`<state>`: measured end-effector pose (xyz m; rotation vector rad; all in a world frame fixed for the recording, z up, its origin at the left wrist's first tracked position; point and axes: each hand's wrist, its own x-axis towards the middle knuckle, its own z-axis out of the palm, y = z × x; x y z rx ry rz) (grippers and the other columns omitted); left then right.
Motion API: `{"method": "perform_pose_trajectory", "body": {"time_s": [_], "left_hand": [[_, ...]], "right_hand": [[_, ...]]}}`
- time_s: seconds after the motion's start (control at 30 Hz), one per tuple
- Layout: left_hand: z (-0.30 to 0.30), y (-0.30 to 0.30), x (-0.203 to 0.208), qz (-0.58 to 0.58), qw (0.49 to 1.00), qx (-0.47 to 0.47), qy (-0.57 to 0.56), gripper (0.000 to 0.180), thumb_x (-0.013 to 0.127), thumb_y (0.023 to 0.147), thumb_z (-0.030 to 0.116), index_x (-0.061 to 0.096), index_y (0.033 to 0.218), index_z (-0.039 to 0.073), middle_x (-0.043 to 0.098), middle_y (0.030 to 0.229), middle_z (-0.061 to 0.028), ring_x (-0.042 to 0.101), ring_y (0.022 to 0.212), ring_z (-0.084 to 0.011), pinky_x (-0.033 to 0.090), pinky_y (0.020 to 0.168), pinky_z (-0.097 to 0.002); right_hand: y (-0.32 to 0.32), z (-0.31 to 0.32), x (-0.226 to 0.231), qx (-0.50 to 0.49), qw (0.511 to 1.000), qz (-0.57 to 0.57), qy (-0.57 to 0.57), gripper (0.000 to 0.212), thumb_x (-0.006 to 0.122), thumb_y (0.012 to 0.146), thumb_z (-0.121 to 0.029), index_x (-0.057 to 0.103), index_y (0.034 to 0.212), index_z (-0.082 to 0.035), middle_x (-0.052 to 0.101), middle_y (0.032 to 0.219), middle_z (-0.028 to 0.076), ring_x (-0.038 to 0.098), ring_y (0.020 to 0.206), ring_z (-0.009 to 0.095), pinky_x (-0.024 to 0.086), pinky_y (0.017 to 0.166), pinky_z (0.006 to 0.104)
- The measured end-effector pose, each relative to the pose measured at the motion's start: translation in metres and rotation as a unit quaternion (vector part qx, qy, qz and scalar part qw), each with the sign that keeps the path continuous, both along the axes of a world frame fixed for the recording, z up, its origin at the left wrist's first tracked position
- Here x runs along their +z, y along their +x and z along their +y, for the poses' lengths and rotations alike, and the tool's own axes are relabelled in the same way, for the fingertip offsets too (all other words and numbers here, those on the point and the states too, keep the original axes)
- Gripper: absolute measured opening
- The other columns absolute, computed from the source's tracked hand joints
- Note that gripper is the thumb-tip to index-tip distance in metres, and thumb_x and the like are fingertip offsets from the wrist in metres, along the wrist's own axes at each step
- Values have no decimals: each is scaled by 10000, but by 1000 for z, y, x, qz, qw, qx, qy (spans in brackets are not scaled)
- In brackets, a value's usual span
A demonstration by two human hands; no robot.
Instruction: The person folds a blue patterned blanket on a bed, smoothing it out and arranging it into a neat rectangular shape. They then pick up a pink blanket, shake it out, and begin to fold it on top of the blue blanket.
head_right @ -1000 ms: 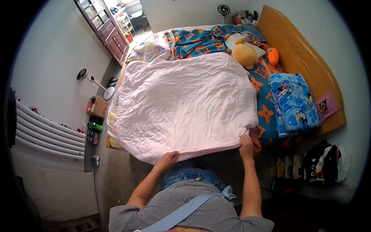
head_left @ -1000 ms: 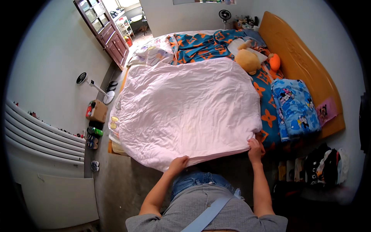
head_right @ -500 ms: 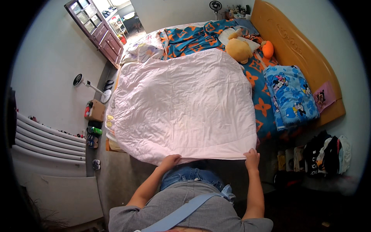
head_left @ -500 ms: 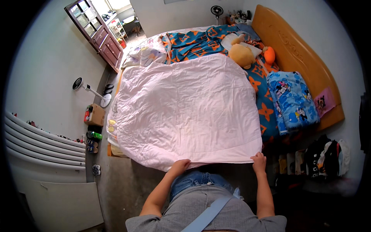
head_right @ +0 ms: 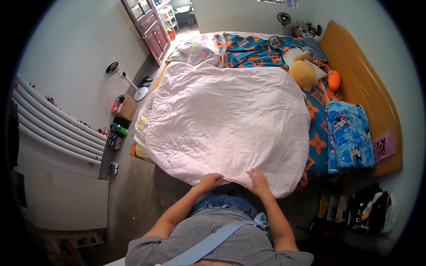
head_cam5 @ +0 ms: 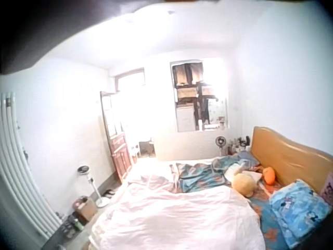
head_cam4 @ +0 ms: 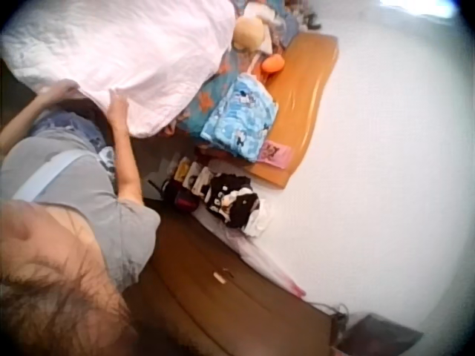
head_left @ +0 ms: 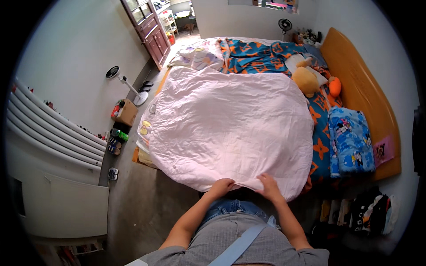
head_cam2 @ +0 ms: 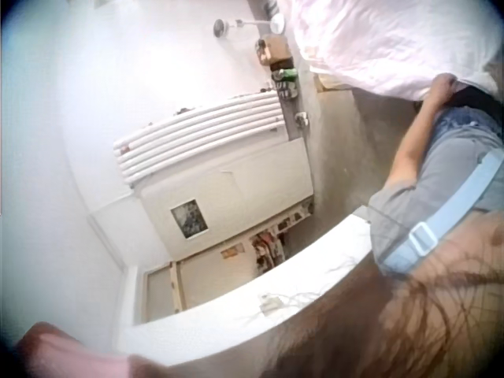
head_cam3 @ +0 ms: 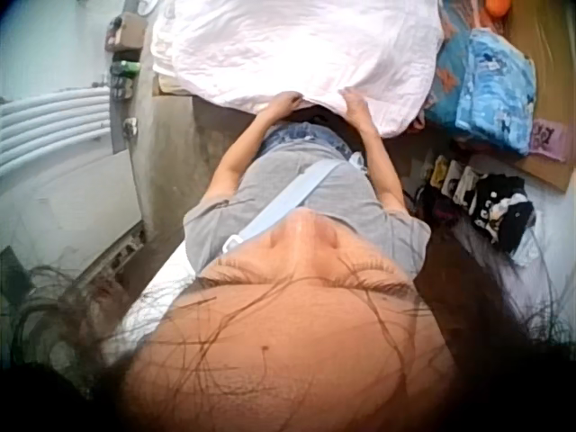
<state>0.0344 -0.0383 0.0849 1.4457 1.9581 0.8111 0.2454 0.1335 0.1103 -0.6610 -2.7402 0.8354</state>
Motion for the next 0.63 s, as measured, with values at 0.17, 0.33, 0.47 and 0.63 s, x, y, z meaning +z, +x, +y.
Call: {"method": "perform_pose_trajectory", "body": {"time_s": [0.17, 0.33, 0.47, 0.63], "left_hand": [[-4, -8, 25, -44, 996, -52, 52, 198, 551, 876, 211, 630, 927, 37, 632, 879, -181, 603, 838, -342, 472, 737, -398], [-28, -23, 26, -144, 990, 0, 10, 216, 660, 804, 160, 626, 976, 34, 636, 902, -160, 618, 817, -290, 482, 740, -340], [-41, -37, 20, -103, 993, 7, 58, 255, 685, 749, 102, 626, 987, 34, 627, 923, -148, 597, 909, -272, 471, 798, -352], [-51, -62, -1, -58, 997, 45, 19, 246, 648, 740, 99, 627, 983, 71, 606, 971, -152, 565, 953, -289, 448, 836, -365]], "right_hand": [[-84, -48, 1, 157, 987, 30, -7, 346, 723, 685, -208, 597, 982, -83, 631, 983, 141, 592, 913, 334, 472, 767, 426], [-101, -63, 10, 144, 981, -117, -50, 149, 575, 795, -204, 617, 840, -69, 631, 794, 165, 611, 778, 353, 470, 682, 453], [-103, -65, 26, 113, 982, -127, -85, 144, 570, 797, -194, 629, 808, -64, 626, 806, 165, 603, 778, 350, 465, 689, 440], [-105, -65, 25, 92, 977, -84, -171, 204, 614, 778, -233, 658, 861, -52, 618, 807, 175, 600, 791, 347, 463, 701, 414]]}}
